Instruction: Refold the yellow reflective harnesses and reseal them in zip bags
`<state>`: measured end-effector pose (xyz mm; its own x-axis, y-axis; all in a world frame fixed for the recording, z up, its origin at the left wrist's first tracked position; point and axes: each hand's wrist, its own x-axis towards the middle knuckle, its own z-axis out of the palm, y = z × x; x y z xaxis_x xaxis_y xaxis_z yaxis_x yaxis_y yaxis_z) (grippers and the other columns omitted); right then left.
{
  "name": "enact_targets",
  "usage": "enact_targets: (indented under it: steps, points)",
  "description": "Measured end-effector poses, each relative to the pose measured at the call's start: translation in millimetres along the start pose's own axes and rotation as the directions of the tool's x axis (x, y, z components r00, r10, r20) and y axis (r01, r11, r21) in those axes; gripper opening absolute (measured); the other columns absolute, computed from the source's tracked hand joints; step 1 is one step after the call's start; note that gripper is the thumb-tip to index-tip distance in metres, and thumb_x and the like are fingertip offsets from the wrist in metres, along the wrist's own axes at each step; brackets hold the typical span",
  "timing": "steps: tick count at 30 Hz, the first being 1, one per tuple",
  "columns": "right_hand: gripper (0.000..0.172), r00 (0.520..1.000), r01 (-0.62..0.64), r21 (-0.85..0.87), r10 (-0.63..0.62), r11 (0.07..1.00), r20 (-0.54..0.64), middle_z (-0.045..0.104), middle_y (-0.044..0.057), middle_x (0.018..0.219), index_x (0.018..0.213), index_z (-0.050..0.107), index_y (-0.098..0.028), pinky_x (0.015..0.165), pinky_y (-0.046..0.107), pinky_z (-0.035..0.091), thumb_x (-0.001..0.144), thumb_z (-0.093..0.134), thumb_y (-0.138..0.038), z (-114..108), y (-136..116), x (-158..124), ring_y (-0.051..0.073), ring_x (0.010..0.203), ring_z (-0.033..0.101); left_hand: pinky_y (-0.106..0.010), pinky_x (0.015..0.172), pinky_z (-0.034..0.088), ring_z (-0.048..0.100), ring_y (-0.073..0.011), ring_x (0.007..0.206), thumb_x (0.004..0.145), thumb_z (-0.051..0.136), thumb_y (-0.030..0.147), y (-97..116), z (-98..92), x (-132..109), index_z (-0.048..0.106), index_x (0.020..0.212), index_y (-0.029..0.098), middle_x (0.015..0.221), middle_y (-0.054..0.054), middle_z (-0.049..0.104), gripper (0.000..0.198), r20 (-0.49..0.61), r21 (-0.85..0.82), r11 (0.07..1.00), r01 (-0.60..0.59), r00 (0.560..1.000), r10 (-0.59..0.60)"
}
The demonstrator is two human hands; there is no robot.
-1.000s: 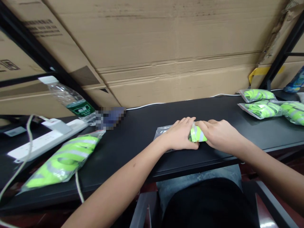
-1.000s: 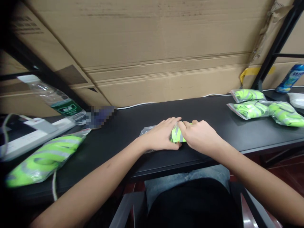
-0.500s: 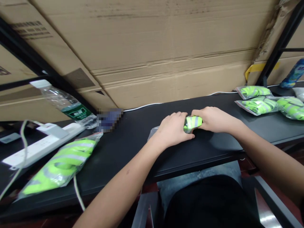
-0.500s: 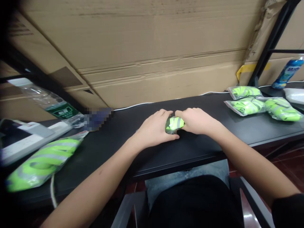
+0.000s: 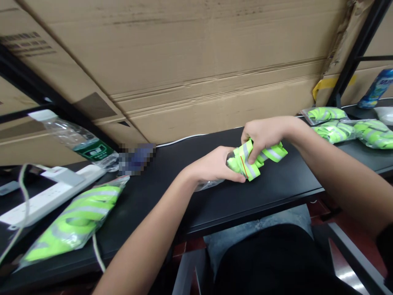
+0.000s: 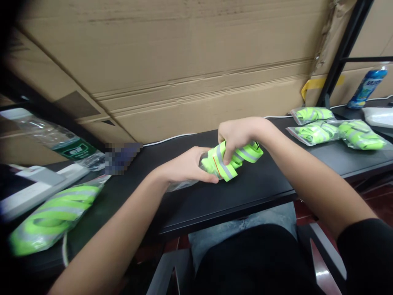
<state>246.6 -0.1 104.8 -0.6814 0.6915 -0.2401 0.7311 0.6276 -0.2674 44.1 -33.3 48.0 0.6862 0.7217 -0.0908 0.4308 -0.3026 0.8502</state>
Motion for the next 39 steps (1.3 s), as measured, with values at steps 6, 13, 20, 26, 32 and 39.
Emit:
enact_targets:
  steps: [6, 13, 20, 26, 32, 39]
  points:
    - [0.04, 0.999, -0.041, -0.039, 0.041, 0.998, -0.017, 0.062, -0.001, 0.066, 0.089, 0.075, -0.011, 0.056, 0.025, 0.032, 0.07, 0.082, -0.045, -16.8, -4.8, 3.4, 0.013, 0.061, 0.055, -0.034, 0.084, 0.056, 0.071, -0.0222, 0.091, 0.065, 0.088, 0.023, 0.0, -0.7, 0.0, 0.07, 0.105, 0.015, 0.103, -0.008, 0.076, 0.044, -0.047, -0.225, 0.974, -0.001, 0.999, -0.01]
    - [0.04, 0.998, 0.041, -0.005, -0.041, 0.999, 0.051, 0.059, -0.003, 0.057, 0.076, 0.076, -0.015, 0.05, 0.027, 0.028, 0.063, 0.084, -0.052, -22.3, -8.8, 8.4, 0.01, 0.05, 0.044, -0.033, 0.082, 0.058, 0.072, -0.0201, 0.085, 0.06, 0.09, 0.017, -5.3, 6.3, 3.2, 0.073, 0.098, 0.012, 0.096, -0.008, 0.077, 0.042, -0.013, -0.401, 0.916, 0.034, 0.999, -0.042]
    - [0.027, 0.992, 0.063, -0.073, -0.07, 0.995, -0.107, 0.046, -0.006, 0.048, 0.063, 0.07, -0.017, 0.048, 0.028, 0.024, 0.06, 0.087, -0.038, -15.6, -20.5, 16.0, 0.01, 0.047, 0.038, -0.032, 0.077, 0.059, 0.072, -0.0191, 0.074, 0.054, 0.093, 0.017, -7.3, 8.9, 9.7, 0.076, 0.085, 0.011, 0.084, -0.007, 0.077, 0.036, -0.123, -0.516, 0.857, 0.016, 0.988, -0.092]
    - [0.025, 0.91, 0.174, -0.099, -0.198, 0.98, -0.365, 0.064, -0.001, 0.065, 0.076, 0.074, -0.017, 0.052, 0.028, 0.034, 0.058, 0.087, -0.029, -4.8, -11.9, 19.1, 0.013, 0.057, 0.053, -0.03, 0.07, 0.059, 0.072, -0.0195, 0.071, 0.051, 0.095, 0.016, -17.5, 8.5, 12.3, 0.076, 0.084, 0.01, 0.081, -0.008, 0.076, 0.039, -0.251, -0.579, 0.815, -0.04, 0.959, -0.131]
    - [0.051, 0.647, 0.315, -0.091, -0.284, 0.945, -0.707, 0.071, 0.007, 0.109, 0.108, 0.069, -0.018, 0.084, 0.037, 0.048, 0.067, 0.086, -0.042, 12.0, 11.8, 7.8, 0.025, 0.098, 0.065, -0.032, 0.071, 0.059, 0.073, -0.0209, 0.07, 0.052, 0.094, 0.016, -20.1, 10.2, 12.5, 0.076, 0.087, 0.01, 0.082, -0.009, 0.076, 0.04, -0.364, -0.63, 0.768, -0.117, 0.918, -0.158]
    - [0.098, 0.57, 0.425, 0.157, -0.129, 0.891, -0.812, 0.057, 0.011, 0.135, 0.144, 0.043, -0.023, 0.101, 0.047, 0.048, 0.063, 0.09, -0.051, 48.3, 22.7, -4.6, 0.033, 0.121, 0.058, -0.035, 0.079, 0.06, 0.075, -0.0235, 0.078, 0.058, 0.09, 0.015, -21.2, 17.1, 18.4, 0.076, 0.097, 0.009, 0.093, -0.012, 0.078, 0.042, -0.435, -0.704, 0.658, -0.266, 0.895, -0.104]
